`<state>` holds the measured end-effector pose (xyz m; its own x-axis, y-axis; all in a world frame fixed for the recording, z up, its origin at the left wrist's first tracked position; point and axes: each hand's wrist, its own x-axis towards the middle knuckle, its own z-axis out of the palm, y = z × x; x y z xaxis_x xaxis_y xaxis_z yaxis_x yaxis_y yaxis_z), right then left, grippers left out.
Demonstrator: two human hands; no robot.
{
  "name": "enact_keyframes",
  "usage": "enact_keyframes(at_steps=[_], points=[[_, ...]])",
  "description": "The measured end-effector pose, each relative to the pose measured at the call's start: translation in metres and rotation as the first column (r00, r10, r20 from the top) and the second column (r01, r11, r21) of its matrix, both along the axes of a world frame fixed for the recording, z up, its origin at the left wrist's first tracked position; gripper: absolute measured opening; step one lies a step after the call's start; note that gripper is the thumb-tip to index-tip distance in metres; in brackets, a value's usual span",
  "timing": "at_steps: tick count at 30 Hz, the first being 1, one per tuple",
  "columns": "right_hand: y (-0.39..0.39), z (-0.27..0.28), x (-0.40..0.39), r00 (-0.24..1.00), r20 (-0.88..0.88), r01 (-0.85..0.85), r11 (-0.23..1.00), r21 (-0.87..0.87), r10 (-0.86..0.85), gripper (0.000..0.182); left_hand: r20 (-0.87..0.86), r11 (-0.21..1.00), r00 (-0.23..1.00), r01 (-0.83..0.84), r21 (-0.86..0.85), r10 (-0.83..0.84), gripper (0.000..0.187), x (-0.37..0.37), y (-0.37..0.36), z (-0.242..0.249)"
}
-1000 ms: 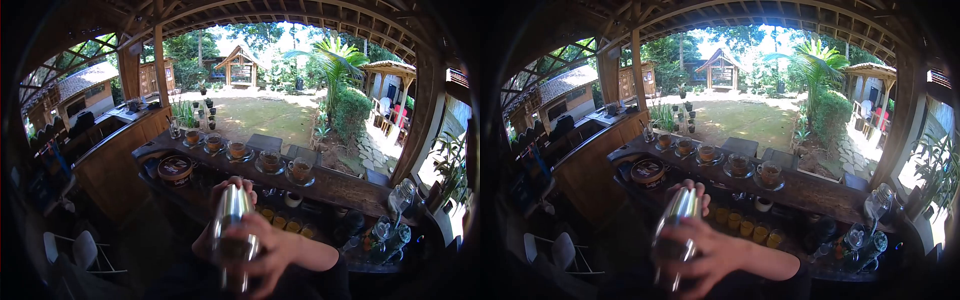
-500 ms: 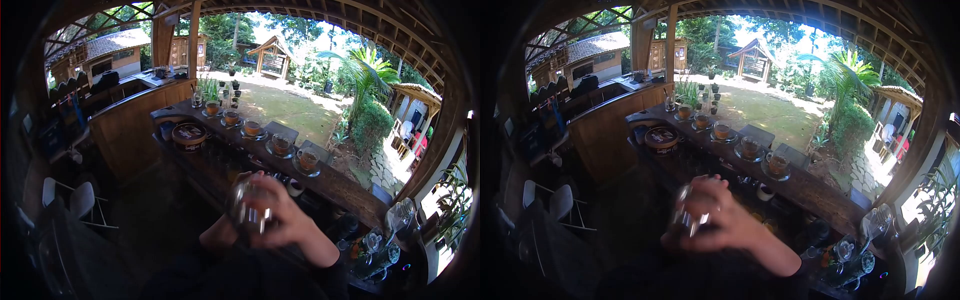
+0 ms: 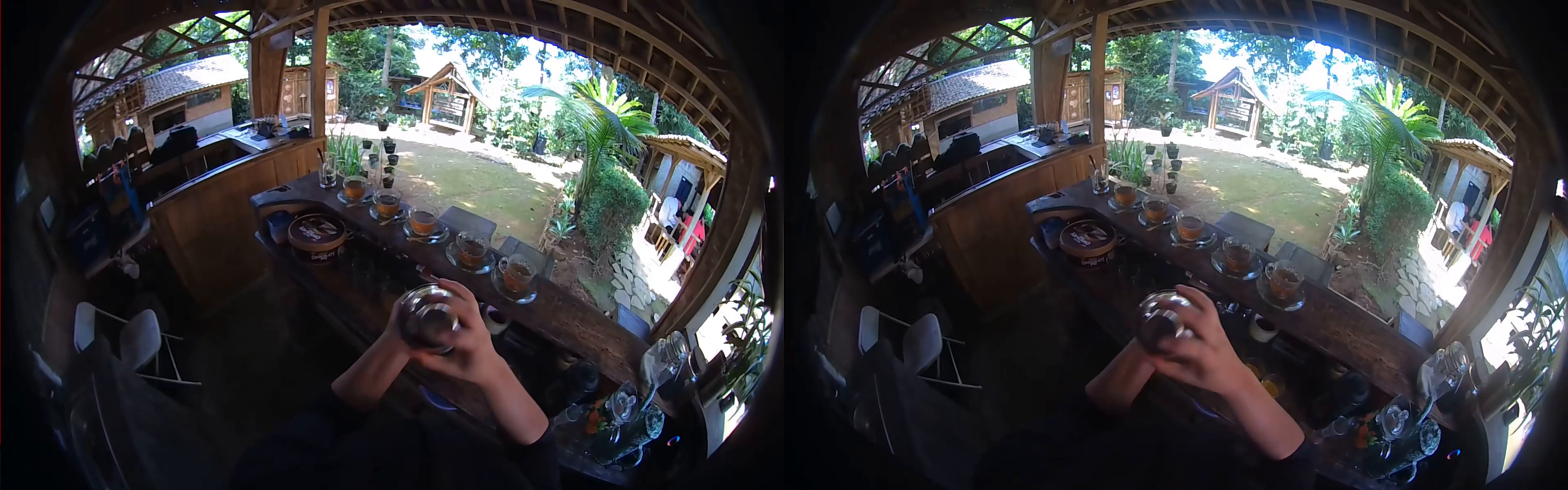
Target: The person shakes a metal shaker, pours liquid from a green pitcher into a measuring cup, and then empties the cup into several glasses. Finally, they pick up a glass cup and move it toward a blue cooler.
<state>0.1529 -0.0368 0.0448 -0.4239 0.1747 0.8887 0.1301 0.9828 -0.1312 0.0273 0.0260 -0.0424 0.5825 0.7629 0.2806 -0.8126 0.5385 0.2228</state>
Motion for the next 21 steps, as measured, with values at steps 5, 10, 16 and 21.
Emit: enact_keyframes(at_steps=[5, 10, 16, 21], points=[[-0.023, 0.009, -0.026, 0.978, 0.083, -0.195, 0.981, 0.025, 0.192, 0.031, -0.228, 0.999, 0.974, -0.017, -0.03, 0.009, 0.031, -0.054, 0.003, 0.039], [-0.019, 0.026, -0.075, 0.95, 0.26, -0.248, 0.922, 0.296, 0.173, 0.024, 0.065, 0.96, 0.997, 0.031, 0.28, -0.052, 0.032, -0.085, 0.013, 0.068], [0.059, 0.011, -0.11, 0.98, -0.154, -0.13, 0.991, -0.029, 0.124, 0.028, -0.084, 0.995, 0.996, 0.003, -0.1, -0.011, 0.031, -0.109, 0.06, 0.003], [0.025, 0.005, -0.15, 0.981, -0.023, -0.176, 0.929, 0.325, 0.194, 0.02, 0.082, 0.958, 0.995, 0.028, 0.286, -0.053, 0.03, -0.142, 0.051, 0.079]])
